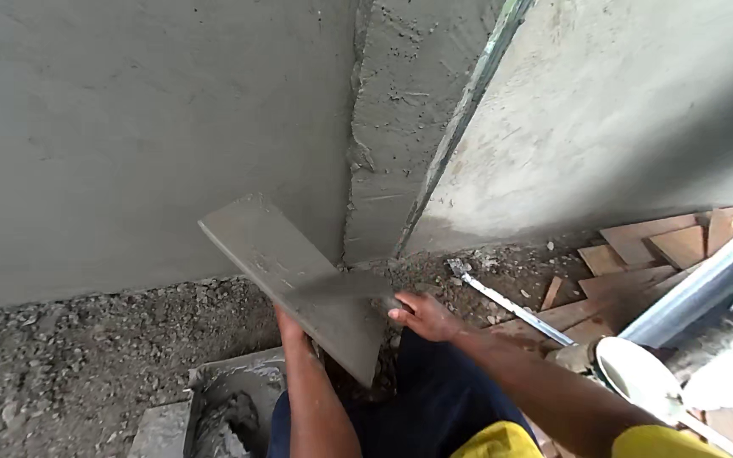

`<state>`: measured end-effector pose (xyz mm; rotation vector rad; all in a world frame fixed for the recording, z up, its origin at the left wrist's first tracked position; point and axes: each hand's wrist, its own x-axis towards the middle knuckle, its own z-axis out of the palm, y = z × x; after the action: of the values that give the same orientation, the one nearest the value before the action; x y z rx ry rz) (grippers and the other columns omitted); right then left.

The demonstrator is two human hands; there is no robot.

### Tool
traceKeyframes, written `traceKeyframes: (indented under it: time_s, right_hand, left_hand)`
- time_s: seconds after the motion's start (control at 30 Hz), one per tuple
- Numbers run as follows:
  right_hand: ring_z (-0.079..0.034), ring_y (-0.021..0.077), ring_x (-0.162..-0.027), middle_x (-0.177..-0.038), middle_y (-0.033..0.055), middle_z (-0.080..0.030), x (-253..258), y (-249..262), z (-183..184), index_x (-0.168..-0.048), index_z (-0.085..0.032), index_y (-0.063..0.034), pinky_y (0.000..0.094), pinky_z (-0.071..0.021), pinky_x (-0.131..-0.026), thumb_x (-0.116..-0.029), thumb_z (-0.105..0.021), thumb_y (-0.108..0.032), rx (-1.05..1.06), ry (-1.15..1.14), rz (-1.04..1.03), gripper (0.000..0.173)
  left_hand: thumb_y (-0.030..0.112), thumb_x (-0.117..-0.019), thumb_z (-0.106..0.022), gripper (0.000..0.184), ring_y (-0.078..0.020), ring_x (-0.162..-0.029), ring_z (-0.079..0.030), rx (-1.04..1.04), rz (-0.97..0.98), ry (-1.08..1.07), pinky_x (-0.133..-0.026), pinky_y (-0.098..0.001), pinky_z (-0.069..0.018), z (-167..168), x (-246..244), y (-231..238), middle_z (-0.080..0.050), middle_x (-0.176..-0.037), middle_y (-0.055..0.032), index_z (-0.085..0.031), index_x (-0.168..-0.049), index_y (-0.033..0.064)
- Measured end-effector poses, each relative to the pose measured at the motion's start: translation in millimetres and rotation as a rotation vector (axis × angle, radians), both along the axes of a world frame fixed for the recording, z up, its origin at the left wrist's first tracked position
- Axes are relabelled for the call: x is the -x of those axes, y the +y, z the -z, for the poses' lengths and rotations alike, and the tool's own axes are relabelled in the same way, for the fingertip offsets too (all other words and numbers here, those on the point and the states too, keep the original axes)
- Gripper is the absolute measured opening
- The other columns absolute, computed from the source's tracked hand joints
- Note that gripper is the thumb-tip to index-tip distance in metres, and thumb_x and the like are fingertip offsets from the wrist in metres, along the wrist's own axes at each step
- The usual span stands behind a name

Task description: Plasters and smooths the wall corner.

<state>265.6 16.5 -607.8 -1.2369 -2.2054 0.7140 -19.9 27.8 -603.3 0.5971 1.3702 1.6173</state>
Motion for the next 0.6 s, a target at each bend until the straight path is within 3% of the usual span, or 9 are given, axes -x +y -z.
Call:
traceKeyframes:
  time_s: [0.07, 0.13, 0.23, 0.33, 0.43, 0.5, 0.57, 0.6]
  right_hand:
    - [-0.069, 0.0252, -0.076, -0.086, 0.0137, -0.070, -6, -2, 0, -0.120, -0.067, -0.0059, 0.0487, -0.0587, -0.073, -0.1052, -0.049, -0.054, 0.009, -0.107, -0.048, 0.054]
    - [-0.068, 0.0252, -0.073, -0.083, 0.0140, -0.069, -2, 12, -5, -0.121, -0.066, -0.0045, 0.0482, -0.0576, -0.071, -0.1054, -0.049, -0.052, 0.035, -0.057, -0.019, 0.053]
    - [-0.066, 0.0204, -0.071, -0.084, 0.0112, -0.067, 16, 60, -17, -0.125, -0.063, -0.0031, 0.0422, -0.0578, -0.070, -0.1074, -0.047, -0.046, 0.164, 0.133, 0.048, 0.049]
    - [-0.065, 0.0183, -0.067, -0.082, 0.0088, -0.065, 32, 109, -14, -0.123, -0.062, -0.0043, 0.0374, -0.0582, -0.067, -0.1096, -0.044, -0.044, 0.351, 0.405, 0.302, 0.045]
    - [-0.064, 0.0166, -0.061, -0.075, 0.0061, -0.063, 28, 127, -17, -0.121, -0.060, -0.0080, 0.0339, -0.0584, -0.059, -0.1093, -0.045, -0.043, 0.242, 0.654, 0.411, 0.040]
    - [-0.064, 0.0156, -0.063, -0.077, 0.0056, -0.064, -1, 133, -24, -0.123, -0.061, -0.0085, 0.0336, -0.0581, -0.062, -0.1077, -0.048, -0.044, 0.213, 0.515, 0.315, 0.041]
    - [-0.063, 0.0188, -0.067, -0.083, 0.0097, -0.064, -38, 149, -33, -0.127, -0.060, -0.0079, 0.0384, -0.0568, -0.067, -0.1069, -0.050, -0.049, 0.310, 0.215, 0.225, 0.047]
    - [-0.063, 0.0218, -0.070, -0.088, 0.0130, -0.064, -54, 161, -36, -0.129, -0.060, -0.0063, 0.0423, -0.0558, -0.069, -0.1069, -0.050, -0.050, 0.356, 0.069, 0.193, 0.050]
  left_hand:
    - [0.031, -0.1128, -0.018, 0.050, -0.0173, -0.119, -0.057, 0.065, 0.009, -0.050, -0.100, -0.0384, -0.0498, -4, -8, -9, -0.056, -0.136, -0.0167, -0.040, -0.147, 0.0017]
    - [0.029, -0.1126, -0.019, 0.049, -0.0137, -0.115, -0.057, 0.053, 0.058, -0.017, -0.097, -0.0349, -0.0505, -8, -15, -16, -0.058, -0.132, -0.0149, -0.041, -0.146, 0.0011]
    - [0.021, -0.1110, -0.025, 0.045, -0.0118, -0.116, -0.057, -0.021, 0.087, 0.130, -0.100, -0.0304, -0.0499, -16, -22, -15, -0.056, -0.134, -0.0171, -0.036, -0.148, -0.0027]
    - [0.015, -0.1074, -0.033, 0.045, -0.0105, -0.113, -0.059, -0.085, 0.050, 0.207, -0.098, -0.0272, -0.0510, -8, -21, -18, -0.057, -0.130, -0.0180, -0.033, -0.148, -0.0055]
    - [0.016, -0.1073, -0.031, 0.046, -0.0083, -0.113, -0.058, -0.090, -0.021, 0.206, -0.098, -0.0269, -0.0512, -5, -10, -26, -0.056, -0.130, -0.0153, -0.030, -0.149, -0.0033]
    - [0.017, -0.1085, -0.028, 0.046, -0.0108, -0.115, -0.058, -0.181, -0.052, 0.242, -0.096, -0.0282, -0.0515, 6, -3, -36, -0.054, -0.132, -0.0193, -0.028, -0.149, -0.0065]
    - [0.001, -0.1039, -0.032, 0.043, -0.0173, -0.108, -0.062, -0.370, -0.143, 0.295, -0.087, -0.0255, -0.0542, -9, -14, -45, -0.054, -0.124, -0.0339, -0.029, -0.138, -0.0239]
    - [-0.005, -0.1067, -0.028, 0.040, -0.0090, -0.111, -0.055, 0.043, -0.098, 0.124, -0.097, -0.0246, -0.0464, -83, -31, -58, -0.051, -0.135, -0.0191, -0.027, -0.146, -0.0115]
